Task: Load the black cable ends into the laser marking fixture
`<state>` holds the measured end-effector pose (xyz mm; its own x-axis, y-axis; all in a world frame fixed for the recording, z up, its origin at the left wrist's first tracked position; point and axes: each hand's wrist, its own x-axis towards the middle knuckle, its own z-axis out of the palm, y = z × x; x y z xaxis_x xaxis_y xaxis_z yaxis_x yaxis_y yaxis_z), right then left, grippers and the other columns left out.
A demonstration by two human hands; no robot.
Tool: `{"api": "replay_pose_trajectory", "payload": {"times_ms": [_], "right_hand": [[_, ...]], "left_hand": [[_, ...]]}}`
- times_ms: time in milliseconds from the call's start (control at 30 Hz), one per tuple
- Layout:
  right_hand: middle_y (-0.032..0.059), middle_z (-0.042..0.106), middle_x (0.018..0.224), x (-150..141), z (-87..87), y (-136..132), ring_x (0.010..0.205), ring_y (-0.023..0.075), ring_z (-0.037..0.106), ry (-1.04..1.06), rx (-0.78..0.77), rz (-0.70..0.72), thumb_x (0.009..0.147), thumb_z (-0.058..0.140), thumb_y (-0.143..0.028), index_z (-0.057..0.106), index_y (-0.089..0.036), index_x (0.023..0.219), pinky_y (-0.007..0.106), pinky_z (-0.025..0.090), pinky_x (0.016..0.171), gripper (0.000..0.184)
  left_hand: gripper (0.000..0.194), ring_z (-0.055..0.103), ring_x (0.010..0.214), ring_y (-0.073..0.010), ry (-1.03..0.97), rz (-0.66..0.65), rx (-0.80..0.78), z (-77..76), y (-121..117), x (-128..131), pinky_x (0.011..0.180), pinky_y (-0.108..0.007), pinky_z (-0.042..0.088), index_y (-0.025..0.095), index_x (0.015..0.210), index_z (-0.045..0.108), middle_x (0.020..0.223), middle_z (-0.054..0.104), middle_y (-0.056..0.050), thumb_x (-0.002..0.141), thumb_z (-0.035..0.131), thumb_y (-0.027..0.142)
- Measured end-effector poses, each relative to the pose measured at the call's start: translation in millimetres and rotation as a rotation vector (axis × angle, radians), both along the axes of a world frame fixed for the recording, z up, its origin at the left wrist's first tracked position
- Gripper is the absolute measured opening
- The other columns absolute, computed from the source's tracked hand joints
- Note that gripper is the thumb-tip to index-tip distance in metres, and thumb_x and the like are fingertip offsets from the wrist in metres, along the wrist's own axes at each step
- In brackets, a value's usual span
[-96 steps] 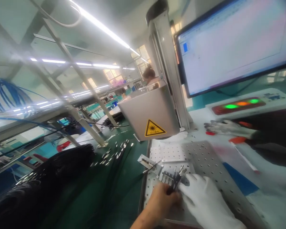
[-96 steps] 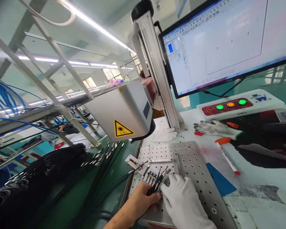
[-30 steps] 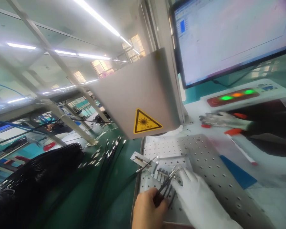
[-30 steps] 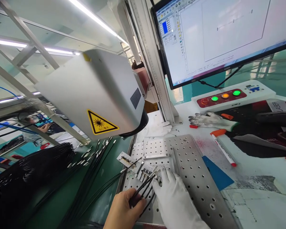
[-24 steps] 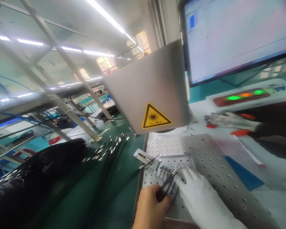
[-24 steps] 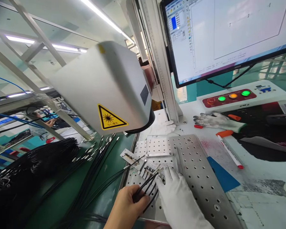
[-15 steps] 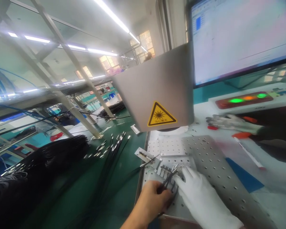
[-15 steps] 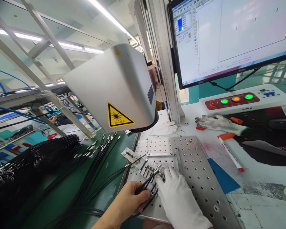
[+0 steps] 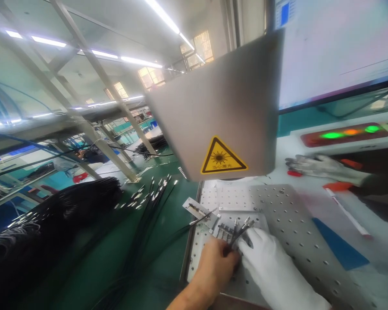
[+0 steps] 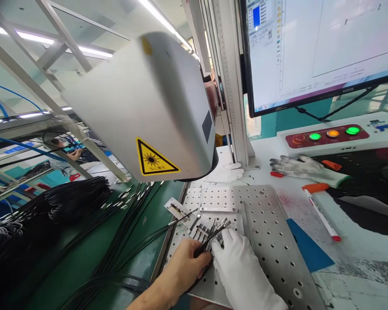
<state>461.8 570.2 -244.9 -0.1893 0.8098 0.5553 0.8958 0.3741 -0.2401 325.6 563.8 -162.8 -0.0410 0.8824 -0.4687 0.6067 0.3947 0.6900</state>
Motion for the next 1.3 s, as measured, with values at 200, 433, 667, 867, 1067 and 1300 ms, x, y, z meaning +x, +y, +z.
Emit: {"api": "replay_pose_trajectory", "payload": {"times_ms": [200, 433, 667, 867, 1067, 1300], "right_hand": [[0.0037, 0.054, 0.079, 3.8, 10.8, -5.8, 0.071, 0.0178, 0.045, 0.114, 0.062, 0.098, 0.072, 0.061, -0.01, 0.061, -0.021, 0.074, 0.029, 0.028, 0.063, 0.011], [0.0065, 0.06, 0.099, 9.9, -18.4, 1.1, 0.094, 0.0231, 0.051, -0.035, 0.133, 0.134, 0.07, 0.066, -0.02, 0.066, -0.023, 0.094, 0.031, 0.033, 0.072, 0.023], [0.0112, 0.059, 0.117, 11.2, -6.2, -5.8, 0.101, 0.0251, 0.056, -0.222, 0.159, 0.09, 0.082, 0.052, -0.016, 0.066, -0.024, 0.108, 0.032, 0.045, 0.075, 0.031], [0.0144, 0.061, 0.112, 14.6, -5.9, -0.1, 0.093, 0.026, 0.06, -0.234, 0.262, 0.142, 0.082, 0.044, -0.016, 0.068, -0.022, 0.102, 0.032, 0.052, 0.065, 0.032], [0.0148, 0.06, 0.109, 18.7, -4.1, 0.3, 0.094, 0.0261, 0.06, -0.245, 0.349, 0.159, 0.085, 0.043, -0.016, 0.067, -0.021, 0.103, 0.031, 0.052, 0.064, 0.031], [0.0126, 0.061, 0.114, 15.9, -2.0, -4.7, 0.1, 0.026, 0.059, -0.255, 0.229, 0.13, 0.084, 0.048, -0.015, 0.069, -0.023, 0.105, 0.032, 0.05, 0.072, 0.031]], "left_hand": [[0.02, 0.037, 0.043, -0.0083, -0.021, -0.003, 0.006, -3.8, 0.3, 1.4, 0.048, -0.024, 0.018, 0.019, 0.05, 0.044, 0.042, 0.043, 0.005, 0.069, 0.051, 0.016], [0.02, 0.041, 0.047, -0.0088, -0.076, -0.083, 0.018, 3.3, 0.1, -9.8, 0.049, -0.023, 0.027, 0.019, 0.053, 0.049, 0.046, 0.047, 0.005, 0.073, 0.052, 0.022], [0.018, 0.041, 0.05, -0.0086, -0.138, 0.147, 0.212, 14.5, -7.5, -43.2, 0.052, -0.021, 0.027, 0.02, 0.083, 0.053, 0.052, 0.052, 0.006, 0.077, 0.054, 0.037], [0.037, 0.033, 0.039, -0.0058, -0.329, 0.138, 0.108, 13.8, -17.0, -45.2, 0.045, -0.022, 0.019, 0.019, 0.058, 0.05, 0.042, 0.042, 0.005, 0.06, 0.063, 0.053], [0.023, 0.031, 0.04, -0.0059, -0.258, 0.126, 0.052, 14.4, -13.4, -41.5, 0.046, -0.023, 0.018, 0.017, 0.058, 0.057, 0.04, 0.04, 0.005, 0.068, 0.057, 0.037], [0.024, 0.032, 0.04, -0.0065, -0.151, 0.127, 0.024, 13.7, -11.4, -35.7, 0.047, -0.023, 0.02, 0.017, 0.056, 0.056, 0.041, 0.041, 0.005, 0.078, 0.054, 0.024]]}}
